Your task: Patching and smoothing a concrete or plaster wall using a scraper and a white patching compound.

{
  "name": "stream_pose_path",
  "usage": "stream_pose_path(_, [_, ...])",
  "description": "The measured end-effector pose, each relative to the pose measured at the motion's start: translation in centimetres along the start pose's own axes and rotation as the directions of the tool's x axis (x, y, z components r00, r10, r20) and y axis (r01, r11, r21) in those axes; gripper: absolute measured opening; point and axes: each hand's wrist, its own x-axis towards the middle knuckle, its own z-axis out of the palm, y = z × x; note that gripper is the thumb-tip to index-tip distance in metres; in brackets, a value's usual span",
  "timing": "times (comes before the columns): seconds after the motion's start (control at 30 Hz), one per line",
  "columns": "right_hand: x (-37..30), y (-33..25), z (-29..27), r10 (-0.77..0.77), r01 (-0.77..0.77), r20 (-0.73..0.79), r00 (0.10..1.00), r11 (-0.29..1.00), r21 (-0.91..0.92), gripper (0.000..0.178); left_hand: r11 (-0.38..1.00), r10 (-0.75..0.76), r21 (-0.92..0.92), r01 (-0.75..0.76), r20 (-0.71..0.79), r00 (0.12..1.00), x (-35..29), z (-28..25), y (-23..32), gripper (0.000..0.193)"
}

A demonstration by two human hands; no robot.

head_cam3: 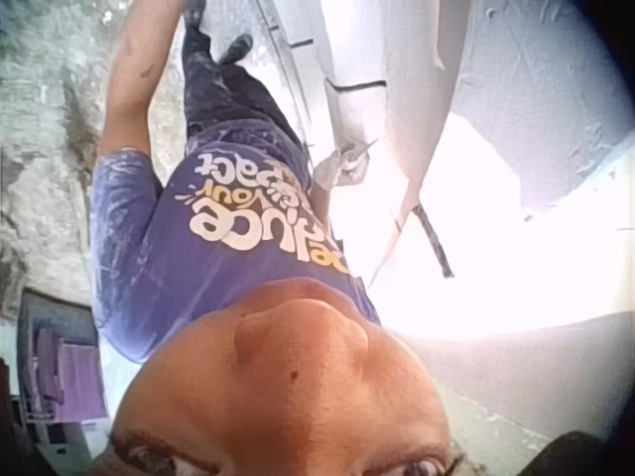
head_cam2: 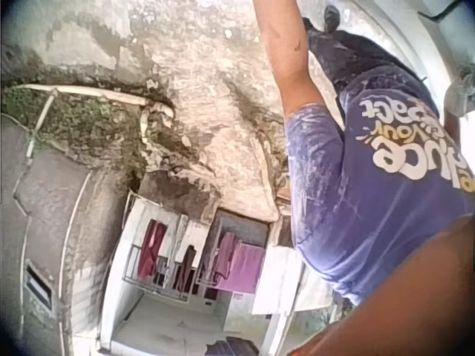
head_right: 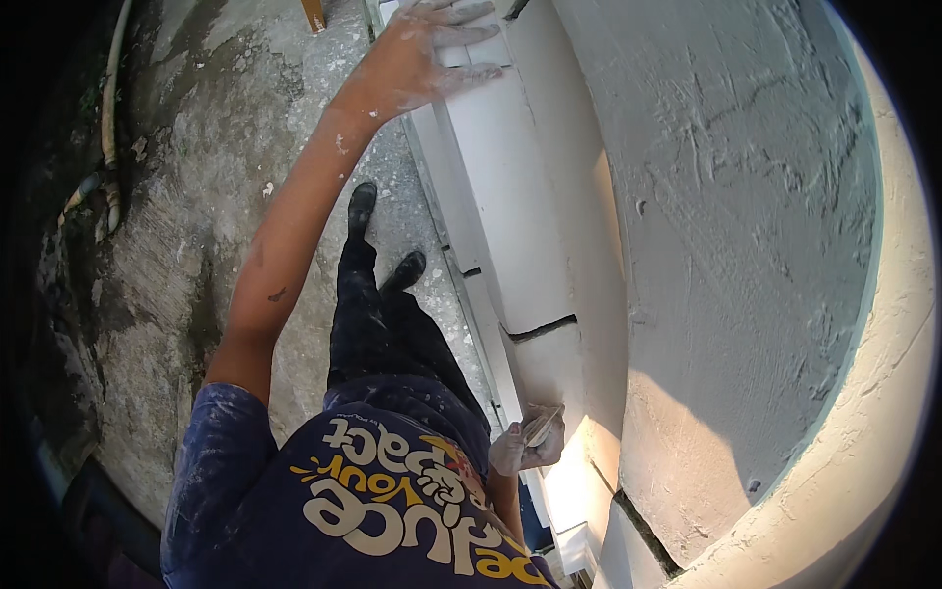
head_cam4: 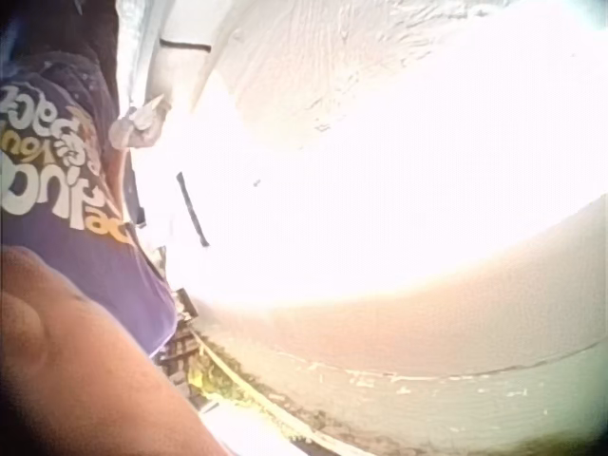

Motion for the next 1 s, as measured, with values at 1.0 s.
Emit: stream_pose_path(1.0, [0.4,1.0,1.3,-0.150,0.153,0.032,0.988,0.978,-0.140,0.042,0.999,-0.026,0.044,0.026,-0.015,1.000,0.7,-1.6,-2.3,0.057])
